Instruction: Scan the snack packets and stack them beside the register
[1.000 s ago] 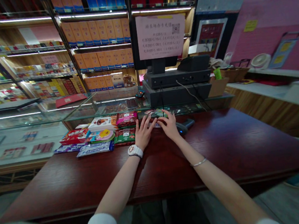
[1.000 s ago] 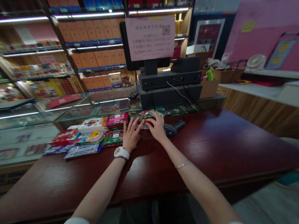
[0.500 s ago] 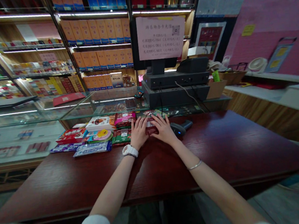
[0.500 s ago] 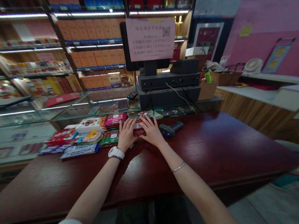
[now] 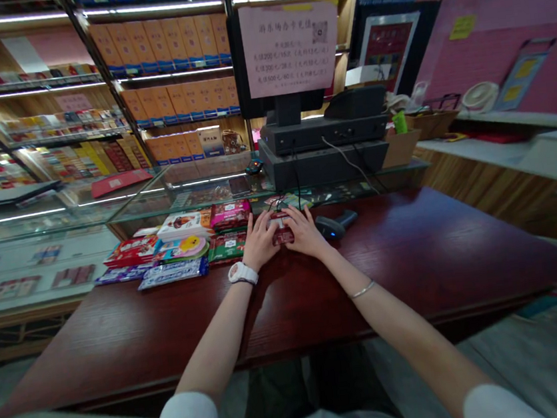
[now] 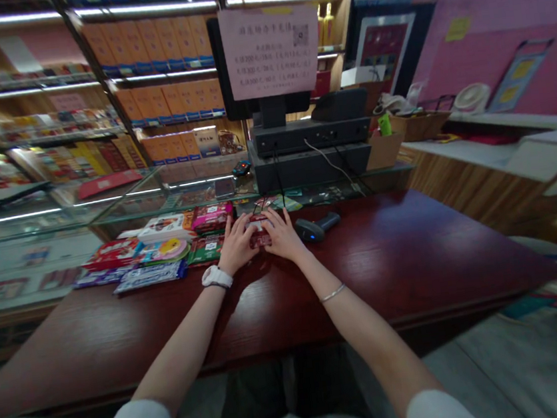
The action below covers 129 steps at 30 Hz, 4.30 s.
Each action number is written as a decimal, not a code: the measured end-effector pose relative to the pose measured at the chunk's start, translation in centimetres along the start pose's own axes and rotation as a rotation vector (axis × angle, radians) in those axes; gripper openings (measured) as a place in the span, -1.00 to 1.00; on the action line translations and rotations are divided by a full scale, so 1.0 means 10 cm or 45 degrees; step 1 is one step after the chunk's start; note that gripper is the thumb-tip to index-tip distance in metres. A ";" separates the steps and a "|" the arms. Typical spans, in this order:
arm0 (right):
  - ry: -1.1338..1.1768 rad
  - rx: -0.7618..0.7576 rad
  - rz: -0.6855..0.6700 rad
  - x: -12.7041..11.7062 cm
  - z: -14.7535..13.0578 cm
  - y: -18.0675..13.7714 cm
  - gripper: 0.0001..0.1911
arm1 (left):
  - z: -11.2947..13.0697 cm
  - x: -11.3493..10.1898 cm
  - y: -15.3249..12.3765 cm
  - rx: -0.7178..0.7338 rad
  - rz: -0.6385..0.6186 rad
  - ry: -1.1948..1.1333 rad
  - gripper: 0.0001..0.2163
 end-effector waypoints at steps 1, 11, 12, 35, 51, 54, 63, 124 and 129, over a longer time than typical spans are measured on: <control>0.007 0.002 -0.006 0.00 0.01 0.00 -0.55 | 0.00 0.00 0.00 0.005 -0.003 -0.001 -0.64; -0.028 0.016 -0.061 -0.01 -0.02 -0.01 -0.56 | -0.03 0.05 -0.03 -0.021 0.016 -0.008 -0.68; -0.035 0.014 -0.077 -0.02 -0.03 0.00 -0.53 | -0.04 0.06 -0.03 -0.031 0.022 -0.012 -0.67; 0.036 0.584 -0.045 -0.71 1.08 -0.71 -0.43 | -0.03 0.10 -0.03 -0.067 0.095 -0.019 -0.67; -0.049 0.412 -0.507 -0.56 0.81 -0.73 -0.28 | -0.10 0.12 -0.06 -0.188 0.151 -0.003 -0.67; -0.122 0.294 -0.506 -0.53 0.60 -0.66 -0.27 | -0.14 0.11 -0.07 -0.224 0.157 0.008 -0.66; -0.202 0.178 -0.456 -0.44 0.50 -0.60 -0.38 | -0.19 0.12 -0.07 -0.274 0.216 0.033 -0.68; 0.036 0.281 -0.159 -0.62 0.75 -0.63 -0.28 | -0.13 0.14 -0.08 -0.206 0.148 0.038 -0.67; -0.088 0.288 -0.214 -0.58 0.89 -0.70 -0.28 | -0.12 0.14 -0.08 -0.201 0.148 0.019 -0.68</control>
Point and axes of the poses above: each hand's wrist, its own y-axis towards the middle knuckle, its own x-axis out of the palm, z = x × y, the point moved 1 cm from there along y, towards the middle knuckle, and after that the axes turned 4 degrees about y, right-handed, at the moved point
